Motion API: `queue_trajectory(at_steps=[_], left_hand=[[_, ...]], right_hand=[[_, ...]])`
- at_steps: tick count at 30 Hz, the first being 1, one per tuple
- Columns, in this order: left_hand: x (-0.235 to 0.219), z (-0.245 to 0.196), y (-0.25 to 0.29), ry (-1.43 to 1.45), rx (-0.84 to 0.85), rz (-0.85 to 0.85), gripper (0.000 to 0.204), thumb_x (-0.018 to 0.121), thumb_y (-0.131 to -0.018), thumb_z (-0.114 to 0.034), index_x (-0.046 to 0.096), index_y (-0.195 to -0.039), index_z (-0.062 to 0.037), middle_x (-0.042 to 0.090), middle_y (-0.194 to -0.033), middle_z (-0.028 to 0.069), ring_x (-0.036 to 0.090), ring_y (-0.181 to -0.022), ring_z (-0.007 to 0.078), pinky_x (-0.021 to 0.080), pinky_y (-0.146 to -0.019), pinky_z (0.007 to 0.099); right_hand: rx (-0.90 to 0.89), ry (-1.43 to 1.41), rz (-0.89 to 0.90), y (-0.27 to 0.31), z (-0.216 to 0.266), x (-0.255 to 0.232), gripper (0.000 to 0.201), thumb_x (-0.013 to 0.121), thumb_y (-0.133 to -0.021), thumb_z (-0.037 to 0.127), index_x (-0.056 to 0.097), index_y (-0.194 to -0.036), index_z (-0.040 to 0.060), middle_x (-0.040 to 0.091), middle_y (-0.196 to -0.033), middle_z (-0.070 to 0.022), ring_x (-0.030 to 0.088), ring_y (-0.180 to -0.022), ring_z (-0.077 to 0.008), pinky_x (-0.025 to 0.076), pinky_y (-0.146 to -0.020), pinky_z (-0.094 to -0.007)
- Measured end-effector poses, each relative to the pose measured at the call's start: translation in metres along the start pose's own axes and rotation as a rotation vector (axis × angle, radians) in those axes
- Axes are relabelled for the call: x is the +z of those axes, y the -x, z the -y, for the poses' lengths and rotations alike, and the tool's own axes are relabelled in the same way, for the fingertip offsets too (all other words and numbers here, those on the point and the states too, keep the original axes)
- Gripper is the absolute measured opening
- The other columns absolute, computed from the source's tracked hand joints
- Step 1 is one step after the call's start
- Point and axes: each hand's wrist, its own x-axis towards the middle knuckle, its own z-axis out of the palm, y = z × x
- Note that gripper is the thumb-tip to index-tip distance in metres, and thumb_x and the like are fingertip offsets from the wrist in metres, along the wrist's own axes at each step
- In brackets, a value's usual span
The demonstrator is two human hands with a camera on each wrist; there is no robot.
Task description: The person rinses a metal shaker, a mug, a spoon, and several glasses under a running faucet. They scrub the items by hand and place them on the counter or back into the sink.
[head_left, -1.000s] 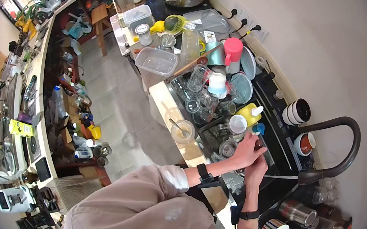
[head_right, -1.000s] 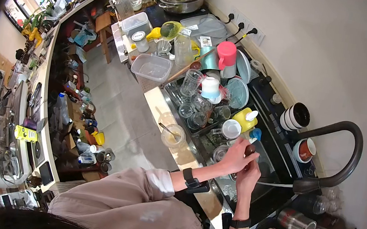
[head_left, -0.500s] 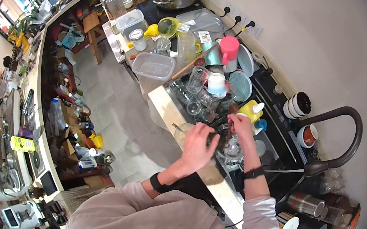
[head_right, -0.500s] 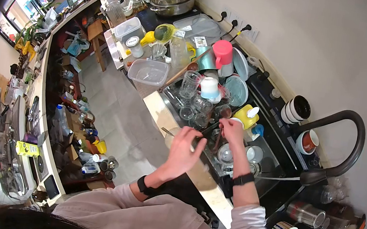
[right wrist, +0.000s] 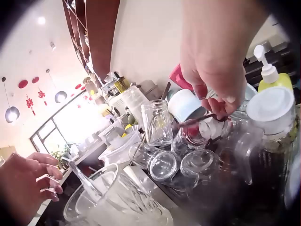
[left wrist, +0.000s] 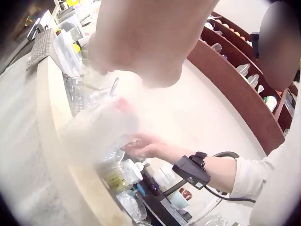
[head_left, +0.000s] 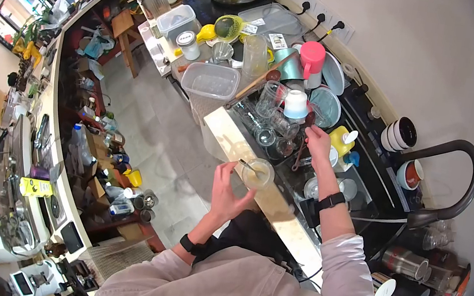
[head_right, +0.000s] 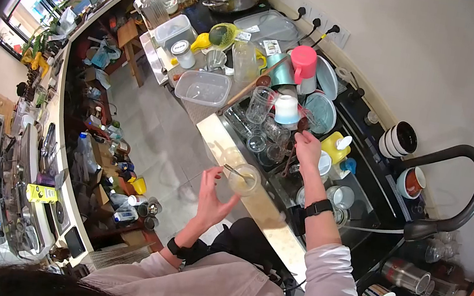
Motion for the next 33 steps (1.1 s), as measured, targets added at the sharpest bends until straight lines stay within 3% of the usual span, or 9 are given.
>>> queue_trajectory(at_steps=[3, 5, 6, 10, 13, 19, 24, 28, 33], left_hand=[[0.011, 0.004, 0.003, -0.047, 0.093, 0.066, 0.085, 0.082, -0.066, -0.023, 0.034, -0.132, 0.0012, 0.044, -0.121, 0.0213, 0.046, -0.113, 0.0357, 0.039, -0.097, 0.0426], [0.020, 0.014, 0.006, -0.017, 0.059, 0.080, 0.090, 0.084, -0.065, -0.026, 0.032, -0.133, 0.0007, 0.045, -0.122, 0.0205, 0.045, -0.114, 0.0361, 0.039, -0.098, 0.0435], [0.024, 0.018, 0.005, -0.003, 0.042, 0.087, 0.093, 0.085, -0.065, -0.027, 0.030, -0.134, 0.0004, 0.045, -0.123, 0.0201, 0.045, -0.115, 0.0363, 0.039, -0.098, 0.0440], [0.029, 0.025, 0.002, -0.019, 0.080, 0.110, 0.090, 0.086, -0.064, -0.025, 0.032, -0.132, -0.0021, 0.045, -0.129, 0.0182, 0.048, -0.112, 0.0348, 0.042, -0.096, 0.0423], [0.028, 0.026, 0.001, -0.037, 0.075, 0.175, 0.087, 0.085, -0.065, -0.024, 0.034, -0.131, -0.0015, 0.044, -0.134, 0.0186, 0.047, -0.117, 0.0353, 0.041, -0.098, 0.0424], [0.031, 0.028, 0.000, -0.019, 0.039, 0.185, 0.085, 0.085, -0.066, -0.024, 0.036, -0.131, -0.0005, 0.045, -0.133, 0.0192, 0.047, -0.120, 0.0352, 0.041, -0.100, 0.0419], [0.032, 0.023, -0.003, 0.011, 0.018, 0.164, 0.085, 0.085, -0.066, -0.024, 0.036, -0.132, 0.0005, 0.047, -0.129, 0.0188, 0.050, -0.118, 0.0345, 0.043, -0.098, 0.0414], [0.034, 0.025, -0.004, 0.032, 0.046, 0.153, 0.088, 0.085, -0.063, -0.023, 0.037, -0.132, 0.0026, 0.051, -0.119, 0.0182, 0.050, -0.113, 0.0350, 0.044, -0.095, 0.0419], [0.033, 0.026, -0.004, 0.049, 0.047, 0.160, 0.088, 0.085, -0.063, -0.023, 0.037, -0.132, 0.0021, 0.051, -0.119, 0.0180, 0.049, -0.114, 0.0349, 0.043, -0.096, 0.0416]], right_hand=[[-0.078, 0.077, 0.051, 0.002, -0.007, -0.002, 0.047, 0.069, -0.081, 0.020, 0.060, -0.120, -0.0046, 0.070, -0.089, -0.0097, 0.063, -0.068, -0.0147, 0.050, -0.066, -0.0272], [-0.042, 0.122, 0.108, 0.007, -0.007, -0.001, 0.048, 0.070, -0.080, 0.019, 0.060, -0.120, -0.0052, 0.070, -0.093, -0.0106, 0.065, -0.074, -0.0133, 0.050, -0.067, -0.0263], [-0.003, 0.195, 0.126, 0.012, -0.003, 0.000, 0.045, 0.070, -0.078, 0.017, 0.061, -0.117, -0.0037, 0.070, -0.098, -0.0136, 0.067, -0.082, -0.0181, 0.052, -0.072, -0.0304], [-0.261, 0.633, 0.067, 0.023, -0.014, 0.004, 0.034, 0.068, -0.076, 0.012, 0.065, -0.107, 0.0001, 0.068, -0.095, -0.0197, 0.066, -0.090, -0.0344, 0.052, -0.083, -0.0425], [-0.318, 0.715, -0.023, 0.018, -0.026, 0.009, 0.035, 0.071, -0.076, 0.017, 0.065, -0.107, 0.0021, 0.069, -0.091, -0.0173, 0.067, -0.089, -0.0333, 0.053, -0.080, -0.0419], [-0.180, 1.038, 0.115, 0.021, -0.001, 0.017, 0.019, 0.061, -0.082, 0.007, 0.064, -0.097, -0.0033, 0.065, -0.097, -0.0272, 0.064, -0.095, -0.0409, 0.053, -0.082, -0.0463], [-0.142, 1.017, 0.079, 0.019, 0.002, 0.025, 0.016, 0.055, -0.086, 0.006, 0.065, -0.097, -0.0019, 0.065, -0.101, -0.0251, 0.064, -0.098, -0.0394, 0.054, -0.082, -0.0451], [-0.226, 0.850, -0.064, 0.004, -0.032, 0.027, 0.010, 0.062, -0.074, 0.002, 0.064, -0.084, -0.0001, 0.065, -0.087, -0.0256, 0.064, -0.087, -0.0423, 0.051, -0.077, -0.0493], [-0.362, 0.706, -0.033, 0.007, -0.022, 0.020, 0.011, 0.065, -0.074, 0.006, 0.060, -0.081, -0.0003, 0.066, -0.078, -0.0213, 0.066, -0.079, -0.0374, 0.052, -0.071, -0.0454]])
